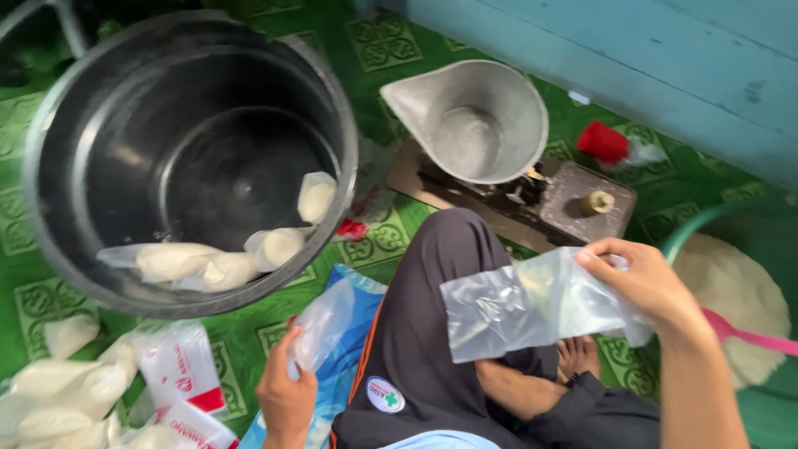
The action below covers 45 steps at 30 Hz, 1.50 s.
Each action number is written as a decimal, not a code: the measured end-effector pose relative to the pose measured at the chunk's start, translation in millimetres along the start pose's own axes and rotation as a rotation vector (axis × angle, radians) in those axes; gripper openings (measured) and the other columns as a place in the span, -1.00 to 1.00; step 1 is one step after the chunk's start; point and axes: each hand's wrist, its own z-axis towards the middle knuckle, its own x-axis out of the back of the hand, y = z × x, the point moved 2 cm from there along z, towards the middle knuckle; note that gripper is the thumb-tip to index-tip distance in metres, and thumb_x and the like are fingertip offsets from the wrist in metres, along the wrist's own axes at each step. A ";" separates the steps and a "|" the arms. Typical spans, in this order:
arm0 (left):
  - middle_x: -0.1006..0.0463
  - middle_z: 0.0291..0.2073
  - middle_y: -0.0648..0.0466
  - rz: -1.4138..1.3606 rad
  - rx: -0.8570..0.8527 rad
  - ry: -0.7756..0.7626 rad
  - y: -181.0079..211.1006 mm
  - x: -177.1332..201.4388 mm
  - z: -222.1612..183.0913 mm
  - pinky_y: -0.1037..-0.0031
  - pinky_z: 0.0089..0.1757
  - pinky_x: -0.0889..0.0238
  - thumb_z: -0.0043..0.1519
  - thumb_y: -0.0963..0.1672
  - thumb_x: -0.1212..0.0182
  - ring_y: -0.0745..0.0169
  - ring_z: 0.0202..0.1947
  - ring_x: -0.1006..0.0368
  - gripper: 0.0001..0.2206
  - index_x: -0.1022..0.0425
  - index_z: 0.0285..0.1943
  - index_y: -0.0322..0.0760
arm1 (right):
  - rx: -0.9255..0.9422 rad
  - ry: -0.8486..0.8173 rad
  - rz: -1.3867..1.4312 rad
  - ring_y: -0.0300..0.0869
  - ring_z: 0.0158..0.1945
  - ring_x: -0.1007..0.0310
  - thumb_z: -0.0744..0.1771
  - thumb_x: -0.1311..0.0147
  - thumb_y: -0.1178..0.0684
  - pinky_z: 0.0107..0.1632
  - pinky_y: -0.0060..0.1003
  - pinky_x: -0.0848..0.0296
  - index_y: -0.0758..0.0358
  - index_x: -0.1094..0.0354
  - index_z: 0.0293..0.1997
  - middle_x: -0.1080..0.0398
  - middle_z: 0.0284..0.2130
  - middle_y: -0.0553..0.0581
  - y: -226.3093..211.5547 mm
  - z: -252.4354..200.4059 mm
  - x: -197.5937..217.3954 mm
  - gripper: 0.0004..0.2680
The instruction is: Scooping white powder from a large basin into small plastic bags using a spoon for manual packaging.
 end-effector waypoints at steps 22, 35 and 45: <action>-0.36 0.14 0.14 0.328 -0.080 -0.823 -25.3 -74.2 -7.6 0.24 0.03 -0.33 -0.04 -0.22 -0.22 -0.01 0.07 -0.39 -0.40 -0.25 0.27 -0.04 | 0.234 0.307 -0.033 -0.25 -0.39 -0.33 0.26 -0.15 0.08 -0.24 -0.37 -0.36 0.31 -0.48 -0.25 -0.45 -0.46 0.05 124.5 24.4 6.6 -0.87; -0.24 0.29 -0.03 0.336 -0.330 -0.672 25.7 -44.7 10.2 0.21 0.10 -0.24 -0.19 -0.22 -0.30 -0.06 0.24 -0.26 -0.16 -0.11 0.41 -0.10 | 0.280 0.332 -0.219 -0.15 -0.28 -0.45 0.20 -0.19 0.05 -0.16 -0.29 -0.40 0.16 -0.56 -0.35 -0.44 -0.32 0.02 154.7 25.6 -31.8 -0.90; -0.52 0.07 0.08 -0.362 -0.537 -0.645 265.9 -27.0 27.7 0.40 0.01 -0.27 0.00 -0.17 -0.24 0.12 0.05 -0.45 -0.55 -0.43 0.13 -0.22 | 0.090 0.275 -0.016 -0.31 -0.56 -0.32 0.22 -0.23 0.09 -0.42 -0.45 -0.33 0.34 -0.46 -0.43 -0.42 -0.63 0.01 73.8 -52.7 43.4 -0.88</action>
